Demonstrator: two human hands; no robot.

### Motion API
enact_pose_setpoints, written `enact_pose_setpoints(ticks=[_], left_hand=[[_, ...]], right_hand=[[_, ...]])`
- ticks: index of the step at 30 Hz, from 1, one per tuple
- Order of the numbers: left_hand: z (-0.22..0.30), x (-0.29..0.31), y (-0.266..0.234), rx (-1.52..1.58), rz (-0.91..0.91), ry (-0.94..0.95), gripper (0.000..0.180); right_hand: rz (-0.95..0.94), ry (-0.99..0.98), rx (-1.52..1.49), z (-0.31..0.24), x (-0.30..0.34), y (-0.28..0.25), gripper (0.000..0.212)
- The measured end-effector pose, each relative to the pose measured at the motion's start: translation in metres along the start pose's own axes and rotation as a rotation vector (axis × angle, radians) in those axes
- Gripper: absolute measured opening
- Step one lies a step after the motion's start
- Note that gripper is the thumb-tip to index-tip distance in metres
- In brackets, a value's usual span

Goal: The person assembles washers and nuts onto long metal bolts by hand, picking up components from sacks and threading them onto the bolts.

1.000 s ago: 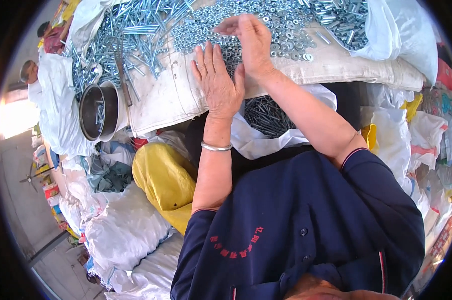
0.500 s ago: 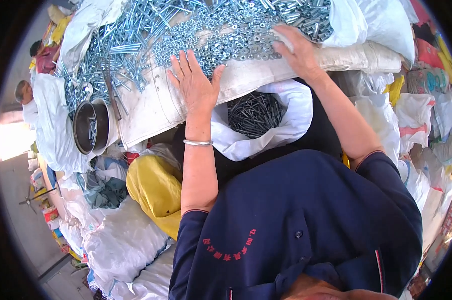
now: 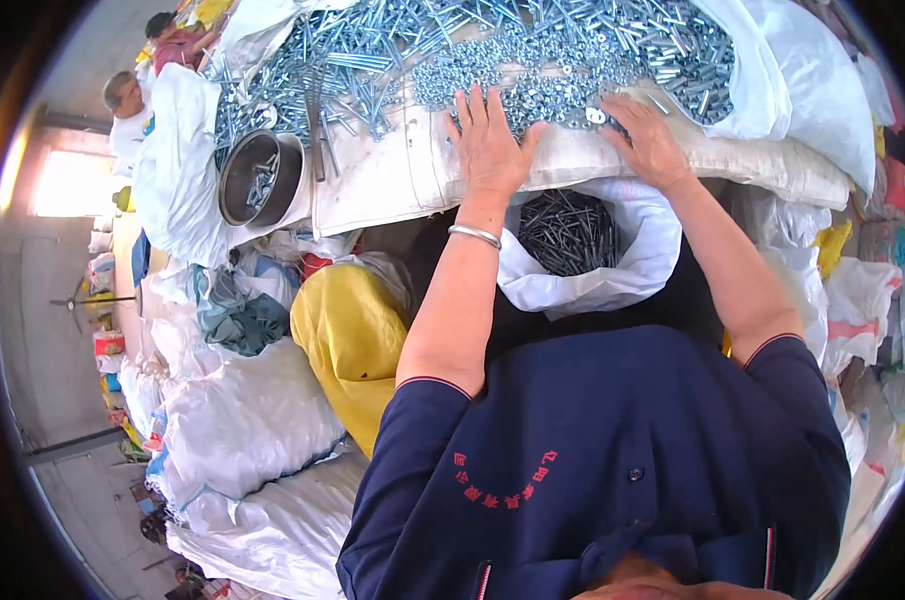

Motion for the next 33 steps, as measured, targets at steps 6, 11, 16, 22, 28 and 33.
enact_pose_setpoints(ticks=[6, 11, 16, 22, 28, 33], left_hand=[[-0.004, -0.002, -0.003, 0.035, 0.023, -0.005, 0.084], [-0.057, -0.016, -0.02, 0.159, 0.321, -0.084, 0.06], [-0.156, -0.04, -0.065, -0.285, 0.184, -0.311, 0.049], [-0.172, -0.07, -0.061, -0.212, -0.291, -0.651, 0.056], [-0.181, -0.102, -0.057, -0.294, -0.463, -0.536, 0.047], [-0.192, -0.111, -0.042, -0.378, -0.508, -0.487, 0.039]], right_hand=[[0.086, 0.071, -0.076, -0.004, 0.002, -0.007, 0.037], [0.115, 0.089, -0.084, 0.001, 0.002, -0.006, 0.03], [0.137, 0.054, -0.083, -0.004, -0.002, -0.006, 0.021], [0.137, 0.06, -0.065, -0.003, -0.002, -0.01, 0.021], [0.111, 0.076, -0.073, -0.005, -0.003, -0.011, 0.022], [0.115, 0.094, -0.075, -0.005, -0.003, -0.011, 0.024]])
Point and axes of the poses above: each hand's wrist, its own x-axis away from the middle knuckle, its own y-axis out of the palm, z = x × y, the point moved 2 cm from there along -x, towards the middle knuckle, and after that the axes turned 2 degrees about y, right-handed, at the moved point
